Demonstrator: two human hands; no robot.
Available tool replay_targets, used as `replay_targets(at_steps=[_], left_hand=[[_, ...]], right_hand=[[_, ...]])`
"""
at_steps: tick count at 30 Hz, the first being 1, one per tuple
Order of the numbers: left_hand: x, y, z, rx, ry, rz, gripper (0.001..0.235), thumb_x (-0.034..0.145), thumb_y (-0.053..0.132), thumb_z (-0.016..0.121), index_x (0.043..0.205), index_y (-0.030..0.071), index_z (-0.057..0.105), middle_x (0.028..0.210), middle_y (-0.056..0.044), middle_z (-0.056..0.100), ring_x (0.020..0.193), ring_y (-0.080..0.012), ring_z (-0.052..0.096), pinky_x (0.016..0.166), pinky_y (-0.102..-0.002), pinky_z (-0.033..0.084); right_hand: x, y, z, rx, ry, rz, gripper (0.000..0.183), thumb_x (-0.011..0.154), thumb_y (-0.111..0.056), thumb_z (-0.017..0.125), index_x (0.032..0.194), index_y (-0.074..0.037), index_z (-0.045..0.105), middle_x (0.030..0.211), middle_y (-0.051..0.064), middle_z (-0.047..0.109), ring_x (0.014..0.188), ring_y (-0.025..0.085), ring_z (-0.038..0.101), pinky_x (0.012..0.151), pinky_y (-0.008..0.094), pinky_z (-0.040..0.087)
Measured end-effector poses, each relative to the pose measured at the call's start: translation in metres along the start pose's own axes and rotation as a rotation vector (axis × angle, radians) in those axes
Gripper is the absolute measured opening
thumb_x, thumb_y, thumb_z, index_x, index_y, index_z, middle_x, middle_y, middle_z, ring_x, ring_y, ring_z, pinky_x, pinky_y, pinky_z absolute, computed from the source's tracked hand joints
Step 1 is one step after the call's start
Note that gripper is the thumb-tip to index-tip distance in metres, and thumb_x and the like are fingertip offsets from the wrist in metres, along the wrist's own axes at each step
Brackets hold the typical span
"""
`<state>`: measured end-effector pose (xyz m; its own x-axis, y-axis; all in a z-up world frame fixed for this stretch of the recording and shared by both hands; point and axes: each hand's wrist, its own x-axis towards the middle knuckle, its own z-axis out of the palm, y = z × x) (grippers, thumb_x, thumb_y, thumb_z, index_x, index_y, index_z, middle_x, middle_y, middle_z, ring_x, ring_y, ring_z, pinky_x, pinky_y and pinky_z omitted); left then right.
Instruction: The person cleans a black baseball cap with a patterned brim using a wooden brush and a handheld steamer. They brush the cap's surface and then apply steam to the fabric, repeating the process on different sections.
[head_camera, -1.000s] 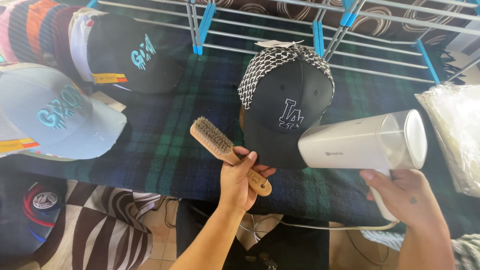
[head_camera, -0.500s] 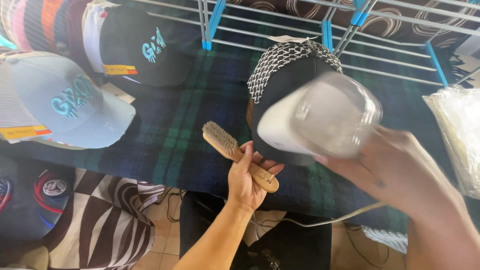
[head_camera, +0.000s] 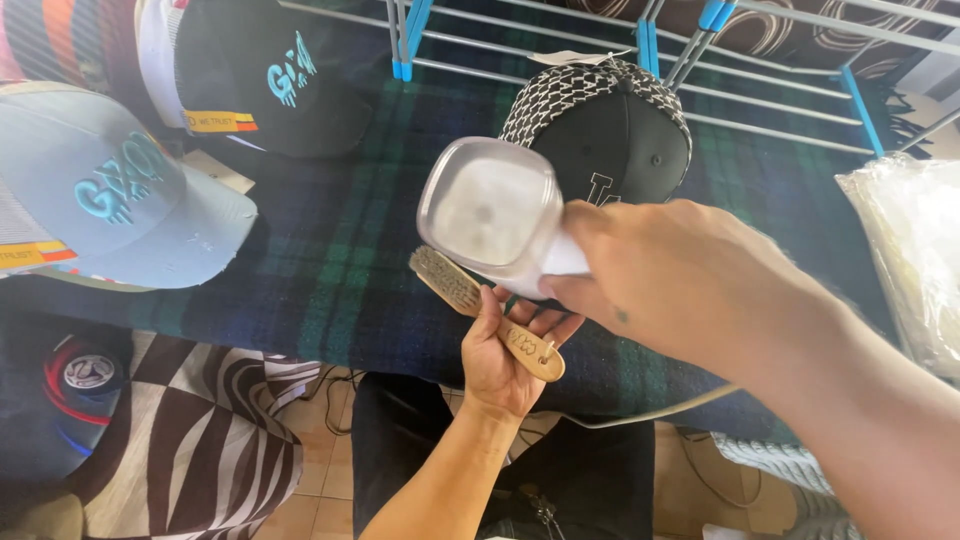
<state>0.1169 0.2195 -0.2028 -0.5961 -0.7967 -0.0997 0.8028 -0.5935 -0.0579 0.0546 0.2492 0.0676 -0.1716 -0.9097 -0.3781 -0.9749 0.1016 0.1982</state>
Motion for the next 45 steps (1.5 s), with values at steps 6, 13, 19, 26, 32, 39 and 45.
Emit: replay_targets(at_steps=[6, 13, 19, 26, 32, 39, 45], left_hand=[[0.003, 0.001, -0.005, -0.048, 0.171, 0.007, 0.03, 0.105, 0.04, 0.053, 0.116, 0.012, 0.058, 0.118, -0.02, 0.07, 0.116, -0.0428, 0.067, 0.1, -0.066, 0.051], [0.005, 0.007, -0.008, -0.002, 0.123, 0.042, 0.024, 0.104, 0.04, 0.057, 0.11, 0.018, 0.065, 0.075, -0.003, 0.064, 0.069, -0.0286, 0.064, 0.092, -0.063, 0.056], [-0.003, 0.015, 0.016, 0.164, 0.125, 0.061, 0.023, 0.102, 0.014, 0.058, 0.125, 0.017, 0.058, 0.099, -0.01, 0.07, 0.095, -0.0391, 0.072, 0.087, -0.061, 0.061], [0.001, 0.012, 0.022, 0.224, 0.218, 0.094, 0.023, 0.097, 0.004, 0.061, 0.113, 0.02, 0.056, 0.101, -0.011, 0.069, 0.081, -0.0315, 0.071, 0.081, -0.056, 0.063], [0.002, 0.012, 0.023, 0.205, 0.233, 0.07, 0.023, 0.098, 0.004, 0.059, 0.115, 0.018, 0.054, 0.112, -0.014, 0.07, 0.095, -0.0365, 0.07, 0.088, -0.061, 0.06], [-0.002, 0.013, 0.03, 0.198, 0.239, 0.061, 0.023, 0.098, 0.003, 0.056, 0.115, 0.018, 0.053, 0.119, -0.015, 0.069, 0.104, -0.039, 0.069, 0.092, -0.062, 0.058], [0.0, 0.013, 0.026, 0.197, 0.237, 0.065, 0.024, 0.097, 0.002, 0.057, 0.115, 0.017, 0.053, 0.121, -0.018, 0.068, 0.105, -0.0385, 0.068, 0.088, -0.062, 0.06]], right_hand=[[-0.024, 0.04, 0.026, 0.034, -0.052, 0.083, 0.041, 0.095, -0.062, 0.056, 0.127, -0.038, 0.05, 0.097, -0.006, 0.079, 0.074, 0.024, 0.08, 0.072, 0.037, 0.061], [-0.049, 0.122, 0.088, 0.17, -0.144, 0.262, 0.046, 0.083, -0.066, 0.058, 0.128, -0.065, 0.06, 0.093, -0.025, 0.087, 0.087, 0.003, 0.083, 0.084, 0.021, 0.062], [-0.037, 0.158, 0.158, 0.831, 0.239, 0.752, 0.066, 0.093, -0.05, 0.068, 0.071, 0.01, 0.084, 0.074, 0.024, 0.087, 0.08, 0.031, 0.076, 0.085, 0.038, 0.046], [-0.044, 0.144, 0.184, 0.912, 0.138, 0.64, 0.043, 0.092, -0.035, 0.068, 0.085, 0.005, 0.082, 0.072, 0.017, 0.078, 0.069, 0.026, 0.07, 0.067, 0.034, 0.051], [-0.039, 0.135, 0.102, 0.873, 0.314, 0.764, 0.043, 0.082, -0.043, 0.072, 0.099, -0.005, 0.08, 0.093, 0.017, 0.08, 0.094, 0.028, 0.071, 0.089, 0.042, 0.05], [0.002, 0.112, -0.019, 0.455, 0.551, 0.326, 0.046, 0.099, -0.053, 0.053, 0.129, -0.021, 0.065, 0.096, 0.003, 0.075, 0.059, 0.032, 0.076, 0.09, 0.04, 0.042], [0.013, 0.099, -0.024, 0.299, 0.488, 0.281, 0.054, 0.097, -0.057, 0.054, 0.14, -0.025, 0.063, 0.085, 0.014, 0.076, 0.095, 0.039, 0.067, 0.085, 0.048, 0.046]])
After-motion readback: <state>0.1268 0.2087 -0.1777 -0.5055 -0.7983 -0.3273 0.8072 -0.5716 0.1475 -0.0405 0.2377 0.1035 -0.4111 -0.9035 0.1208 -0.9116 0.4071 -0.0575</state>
